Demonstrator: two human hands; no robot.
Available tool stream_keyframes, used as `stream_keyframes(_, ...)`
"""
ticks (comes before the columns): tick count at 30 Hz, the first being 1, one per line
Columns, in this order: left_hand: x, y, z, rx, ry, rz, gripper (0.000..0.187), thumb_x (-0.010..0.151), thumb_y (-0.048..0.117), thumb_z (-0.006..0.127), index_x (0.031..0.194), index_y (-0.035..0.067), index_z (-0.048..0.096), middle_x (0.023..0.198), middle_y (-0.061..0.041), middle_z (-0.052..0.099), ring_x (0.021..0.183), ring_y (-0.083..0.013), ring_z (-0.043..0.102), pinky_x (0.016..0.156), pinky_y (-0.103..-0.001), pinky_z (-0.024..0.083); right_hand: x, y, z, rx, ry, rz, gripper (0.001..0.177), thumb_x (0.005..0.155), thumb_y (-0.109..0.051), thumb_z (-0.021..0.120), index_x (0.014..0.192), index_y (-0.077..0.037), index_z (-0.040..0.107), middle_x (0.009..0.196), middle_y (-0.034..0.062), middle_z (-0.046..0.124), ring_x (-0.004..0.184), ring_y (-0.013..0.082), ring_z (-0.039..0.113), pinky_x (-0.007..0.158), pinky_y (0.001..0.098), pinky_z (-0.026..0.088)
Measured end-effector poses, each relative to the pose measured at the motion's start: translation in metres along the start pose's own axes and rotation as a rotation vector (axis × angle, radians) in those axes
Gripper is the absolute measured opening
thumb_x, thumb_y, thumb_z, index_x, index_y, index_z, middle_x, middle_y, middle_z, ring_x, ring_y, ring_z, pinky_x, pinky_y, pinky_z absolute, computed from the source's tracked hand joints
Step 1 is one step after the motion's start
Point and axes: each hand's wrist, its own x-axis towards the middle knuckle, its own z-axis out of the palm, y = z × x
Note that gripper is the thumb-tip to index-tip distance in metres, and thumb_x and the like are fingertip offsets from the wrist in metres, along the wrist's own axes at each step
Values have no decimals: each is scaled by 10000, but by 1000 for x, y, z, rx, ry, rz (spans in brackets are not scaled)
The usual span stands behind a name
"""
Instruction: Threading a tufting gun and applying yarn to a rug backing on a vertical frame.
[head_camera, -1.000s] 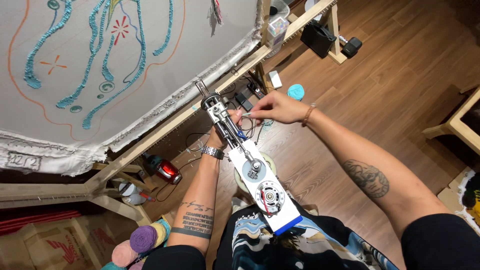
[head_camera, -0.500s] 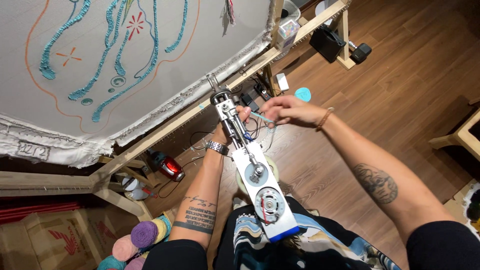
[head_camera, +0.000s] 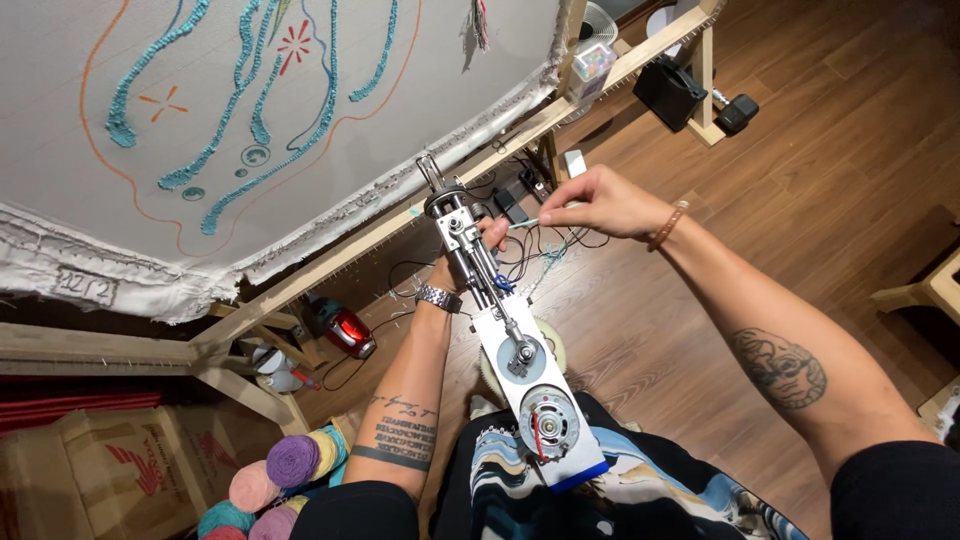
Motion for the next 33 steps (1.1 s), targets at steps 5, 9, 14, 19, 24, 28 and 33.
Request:
stream_keyframes(5, -2, -1, -5, 12, -9, 37, 446, 974, 460, 697, 705, 105, 660, 646, 57, 547, 554, -48, 490, 479, -231, 401, -13, 21, -16, 241, -23, 88, 223, 958, -211, 718, 1055, -17, 769, 807, -41, 671, 696, 28, 525, 591, 217, 412)
stream_keyframes(9, -7, 17, 1, 3, -18, 10, 405, 942, 461, 703, 758, 100, 719, 656, 54, 597, 557, -52, 514, 479, -238, 422, -23, 7, -13, 403, -120, 90, 235, 1017, -251, 659, 954, -25, 666, 774, -41, 616, 679, 54, 524, 610, 227, 431)
stream_keyframes(14, -4, 23, 4, 65, -9, 12, 307, 903, 406, 723, 836, 112, 776, 697, 63, 689, 562, -41, 558, 480, -240, 478, -24, -29, -3, 379, -114, 190, 248, 998, -250, 648, 1026, -28, 756, 700, -52, 545, 610, 53, 434, 544, 236, 370)
stream_keyframes(19, -3, 27, 3, -66, -55, 256, 205, 949, 233, 771, 1068, 69, 739, 772, 84, 611, 668, -12, 508, 558, -200, 400, -27, -15, -7, 429, -180, 260, 266, 1027, -239, 647, 1050, -14, 785, 666, -47, 471, 547, 41, 361, 470, 214, 301)
stream_keyframes(24, -10, 31, 1, -205, -84, 196, 160, 934, 137, 744, 1062, 81, 664, 626, 114, 478, 524, 15, 364, 465, -183, 240, -27, -22, 12, 656, 5, 206, 235, 1006, -150, 624, 1205, -28, 652, 828, 52, 692, 589, 72, 525, 508, 216, 415)
stream_keyframes(28, -12, 40, -2, -140, -54, 280, 129, 955, 89, 733, 1055, 87, 651, 719, 118, 534, 593, 8, 419, 520, -208, 300, -23, -21, 28, 655, 150, 161, 285, 1002, -102, 579, 1280, -77, 519, 920, 99, 727, 598, 83, 569, 536, 215, 461)
stream_keyframes(33, -19, 39, 0, -139, 13, 247, 154, 921, 97, 720, 1031, 124, 616, 633, 109, 487, 543, 11, 371, 496, -179, 257, -32, -44, 44, 659, 274, 146, 227, 1026, -99, 550, 1252, -75, 553, 1046, 112, 701, 805, 135, 682, 697, 274, 579)
